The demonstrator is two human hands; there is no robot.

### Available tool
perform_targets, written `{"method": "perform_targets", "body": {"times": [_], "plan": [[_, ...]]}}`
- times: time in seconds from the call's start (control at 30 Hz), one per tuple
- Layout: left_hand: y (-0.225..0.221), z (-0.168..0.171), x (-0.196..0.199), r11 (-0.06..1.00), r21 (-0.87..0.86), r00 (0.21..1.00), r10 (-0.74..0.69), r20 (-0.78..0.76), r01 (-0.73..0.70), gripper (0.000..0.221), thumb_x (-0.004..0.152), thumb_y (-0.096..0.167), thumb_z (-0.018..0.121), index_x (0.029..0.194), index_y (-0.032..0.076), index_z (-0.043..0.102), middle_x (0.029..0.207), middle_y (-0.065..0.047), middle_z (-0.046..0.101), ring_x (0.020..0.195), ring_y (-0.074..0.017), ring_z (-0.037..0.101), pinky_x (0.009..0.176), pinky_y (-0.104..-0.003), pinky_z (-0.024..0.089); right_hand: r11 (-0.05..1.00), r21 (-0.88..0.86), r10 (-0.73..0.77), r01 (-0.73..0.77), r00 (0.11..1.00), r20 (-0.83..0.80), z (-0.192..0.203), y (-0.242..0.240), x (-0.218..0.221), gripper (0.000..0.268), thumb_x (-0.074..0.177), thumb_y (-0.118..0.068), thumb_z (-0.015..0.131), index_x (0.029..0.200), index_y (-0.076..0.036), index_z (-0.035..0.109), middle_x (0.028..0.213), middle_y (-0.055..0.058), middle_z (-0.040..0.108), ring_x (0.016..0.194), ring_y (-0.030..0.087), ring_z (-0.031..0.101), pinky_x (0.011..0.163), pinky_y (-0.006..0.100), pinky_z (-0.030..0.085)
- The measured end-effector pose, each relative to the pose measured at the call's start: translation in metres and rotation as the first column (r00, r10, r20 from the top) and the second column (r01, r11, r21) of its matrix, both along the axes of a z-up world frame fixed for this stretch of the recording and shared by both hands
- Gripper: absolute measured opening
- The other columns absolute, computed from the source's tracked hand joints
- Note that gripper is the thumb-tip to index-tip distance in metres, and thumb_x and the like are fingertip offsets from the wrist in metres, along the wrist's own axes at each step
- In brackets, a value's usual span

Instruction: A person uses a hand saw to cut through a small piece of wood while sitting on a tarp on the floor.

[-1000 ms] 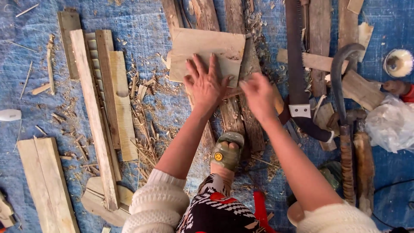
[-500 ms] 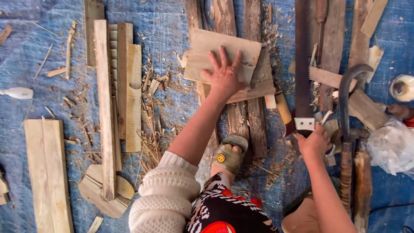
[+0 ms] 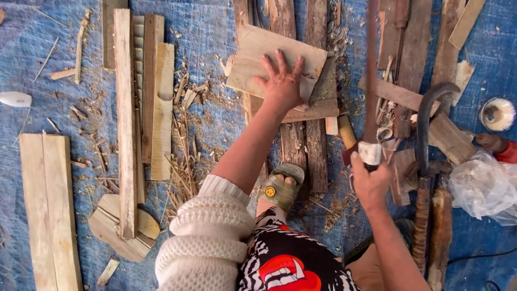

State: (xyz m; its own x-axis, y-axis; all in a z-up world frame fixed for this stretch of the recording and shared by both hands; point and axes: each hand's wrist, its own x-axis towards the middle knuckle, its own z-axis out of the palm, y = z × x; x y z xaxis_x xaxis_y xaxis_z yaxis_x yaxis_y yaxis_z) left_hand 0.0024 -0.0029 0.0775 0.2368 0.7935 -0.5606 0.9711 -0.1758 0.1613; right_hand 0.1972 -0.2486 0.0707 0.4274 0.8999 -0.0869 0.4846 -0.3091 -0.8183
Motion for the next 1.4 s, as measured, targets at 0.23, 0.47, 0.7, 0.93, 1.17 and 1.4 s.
{"method": "perform_targets", "body": {"times": [0.23, 0.47, 0.7, 0.93, 1.17, 1.4], "plan": [[0.000, -0.003, 0.002, 1.000, 0.001, 1.000, 0.030, 0.007, -0.030, 0.111, 0.082, 0.044, 0.084, 0.165, 0.036, 0.010, 0.168, -0.021, -0.008, 0.146, -0.0554, -0.011, 0.111, -0.082, 0.016, 0.994, 0.042, 0.100, -0.105, 0.990, 0.097, -0.021, -0.008, -0.023, 0.033, 0.098, -0.016, 0.073, 0.122, 0.005, 0.068, 0.097, 0.014, 0.074, 0.076, 0.022, 0.065, 0.069, 0.034, 0.053], [0.002, 0.003, 0.003, 0.999, -0.035, 1.000, 0.004, -0.008, -0.004, 0.111, 0.084, 0.041, 0.083, 0.165, 0.038, 0.006, 0.166, -0.024, -0.011, 0.143, -0.0585, -0.012, 0.112, -0.079, 0.015, 0.988, 0.068, 0.128, -0.140, 0.978, 0.165, -0.036, -0.013, -0.023, 0.035, 0.095, -0.010, 0.075, 0.124, 0.010, 0.067, 0.091, 0.015, 0.074, 0.066, 0.020, 0.063, 0.060, 0.032, 0.051], [0.002, -0.001, 0.005, 1.000, -0.020, 1.000, 0.024, -0.014, -0.024, 0.088, 0.096, 0.012, 0.058, 0.165, 0.041, 0.011, 0.167, -0.021, -0.010, 0.145, -0.0570, -0.011, 0.113, -0.078, 0.018, 0.988, 0.027, 0.145, -0.151, 0.975, 0.169, -0.036, -0.014, -0.015, 0.038, 0.094, -0.007, 0.074, 0.128, 0.008, 0.065, 0.095, 0.014, 0.074, 0.071, 0.019, 0.065, 0.063, 0.032, 0.052], [0.001, -0.002, 0.005, 1.000, -0.014, 1.000, 0.021, -0.008, -0.021, 0.085, 0.098, 0.018, 0.059, 0.164, 0.043, 0.012, 0.167, -0.022, -0.010, 0.144, -0.0575, -0.011, 0.112, -0.080, 0.016, 0.986, 0.017, 0.159, -0.163, 0.977, 0.141, -0.042, 0.020, -0.019, 0.037, 0.095, -0.006, 0.074, 0.127, 0.010, 0.065, 0.093, 0.019, 0.074, 0.071, 0.023, 0.066, 0.060, 0.034, 0.053], [0.003, -0.004, 0.005, 0.999, -0.016, 1.000, 0.030, 0.005, -0.030, 0.090, 0.094, 0.020, 0.065, 0.164, 0.042, 0.013, 0.167, -0.023, -0.009, 0.144, -0.0587, -0.012, 0.112, -0.079, 0.018, 0.985, 0.027, 0.163, -0.170, 0.971, 0.175, -0.046, 0.030, -0.019, 0.037, 0.096, -0.010, 0.075, 0.126, 0.010, 0.066, 0.094, 0.017, 0.074, 0.070, 0.022, 0.067, 0.061, 0.034, 0.054], [0.003, -0.010, 0.006, 1.000, 0.014, 1.000, 0.011, -0.022, -0.011, 0.087, 0.096, 0.023, 0.063, 0.164, 0.042, 0.013, 0.166, -0.025, -0.008, 0.143, -0.0614, -0.009, 0.112, -0.078, 0.021, 0.987, 0.025, 0.153, -0.161, 0.970, 0.190, -0.048, 0.050, -0.024, 0.042, 0.093, -0.009, 0.075, 0.128, 0.011, 0.066, 0.095, 0.022, 0.075, 0.070, 0.029, 0.069, 0.062, 0.039, 0.055]]}}
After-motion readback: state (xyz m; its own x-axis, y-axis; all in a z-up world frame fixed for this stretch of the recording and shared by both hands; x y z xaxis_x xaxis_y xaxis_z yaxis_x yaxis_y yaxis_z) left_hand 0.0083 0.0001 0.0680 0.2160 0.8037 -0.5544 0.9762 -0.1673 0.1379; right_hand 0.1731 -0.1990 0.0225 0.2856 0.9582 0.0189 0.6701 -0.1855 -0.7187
